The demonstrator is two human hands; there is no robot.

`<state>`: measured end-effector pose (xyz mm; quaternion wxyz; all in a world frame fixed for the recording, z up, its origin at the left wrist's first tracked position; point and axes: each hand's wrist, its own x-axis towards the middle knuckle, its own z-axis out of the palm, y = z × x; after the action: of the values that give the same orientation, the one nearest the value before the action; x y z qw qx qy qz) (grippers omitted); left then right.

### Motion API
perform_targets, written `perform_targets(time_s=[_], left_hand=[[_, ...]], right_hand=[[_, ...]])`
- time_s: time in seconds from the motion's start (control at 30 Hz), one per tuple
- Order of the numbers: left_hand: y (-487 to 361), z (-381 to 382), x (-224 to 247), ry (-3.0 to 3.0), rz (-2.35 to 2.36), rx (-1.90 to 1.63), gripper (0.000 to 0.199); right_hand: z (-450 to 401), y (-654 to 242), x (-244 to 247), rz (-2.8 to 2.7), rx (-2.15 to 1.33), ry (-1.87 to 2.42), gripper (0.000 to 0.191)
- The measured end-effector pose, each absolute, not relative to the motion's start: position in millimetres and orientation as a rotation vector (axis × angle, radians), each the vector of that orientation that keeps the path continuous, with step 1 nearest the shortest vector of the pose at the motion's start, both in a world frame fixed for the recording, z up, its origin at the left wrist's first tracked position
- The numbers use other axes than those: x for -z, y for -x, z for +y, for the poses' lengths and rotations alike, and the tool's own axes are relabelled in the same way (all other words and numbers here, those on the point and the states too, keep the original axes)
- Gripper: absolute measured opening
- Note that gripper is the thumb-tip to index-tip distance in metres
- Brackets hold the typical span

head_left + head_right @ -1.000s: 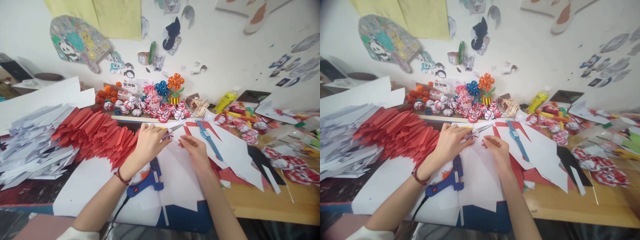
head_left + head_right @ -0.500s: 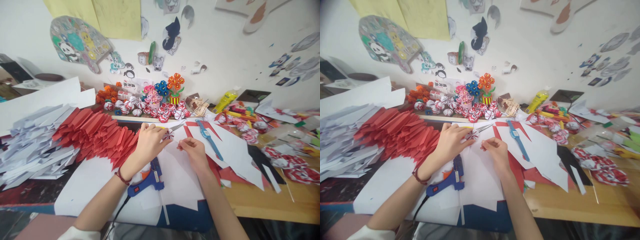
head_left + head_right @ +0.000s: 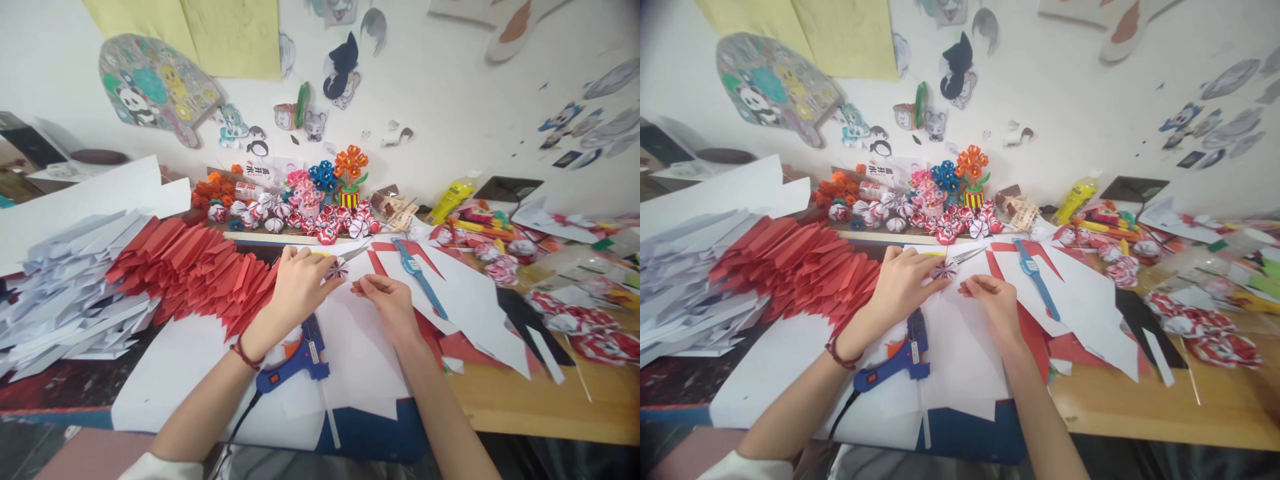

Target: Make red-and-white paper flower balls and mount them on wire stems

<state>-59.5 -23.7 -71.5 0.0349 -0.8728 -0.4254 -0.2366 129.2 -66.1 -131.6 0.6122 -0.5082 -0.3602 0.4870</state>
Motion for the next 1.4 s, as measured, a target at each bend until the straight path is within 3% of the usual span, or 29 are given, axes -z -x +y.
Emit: perform_targets(time_s=[0.47,0.73,1.13,1.4], left_hand=[[58.9,-23.9,70.9,2.691,-1.301,0.727,0.025],[59.6,-23.9,71.2,2.708,-1.299,0.731,0.025],[58.5,-24.4,70.6,2.688,-1.303,0.71,0.027],[58.3,-24.4,70.5,2.692,-1.307,0.698,0.028]], right_hand=[[-65.2,-130.3,130.4,-0.831,-1.186,1.095,0.027],[-67.7,-132.1,125.5,-0.873,-1.209,1.101,0.058],[-68.8,-132.7,126.3,-0.825,-1.156,1.125,0.058],[-68.8,-131.6,125.3,-0.765,-0.987,1.211,0.047]])
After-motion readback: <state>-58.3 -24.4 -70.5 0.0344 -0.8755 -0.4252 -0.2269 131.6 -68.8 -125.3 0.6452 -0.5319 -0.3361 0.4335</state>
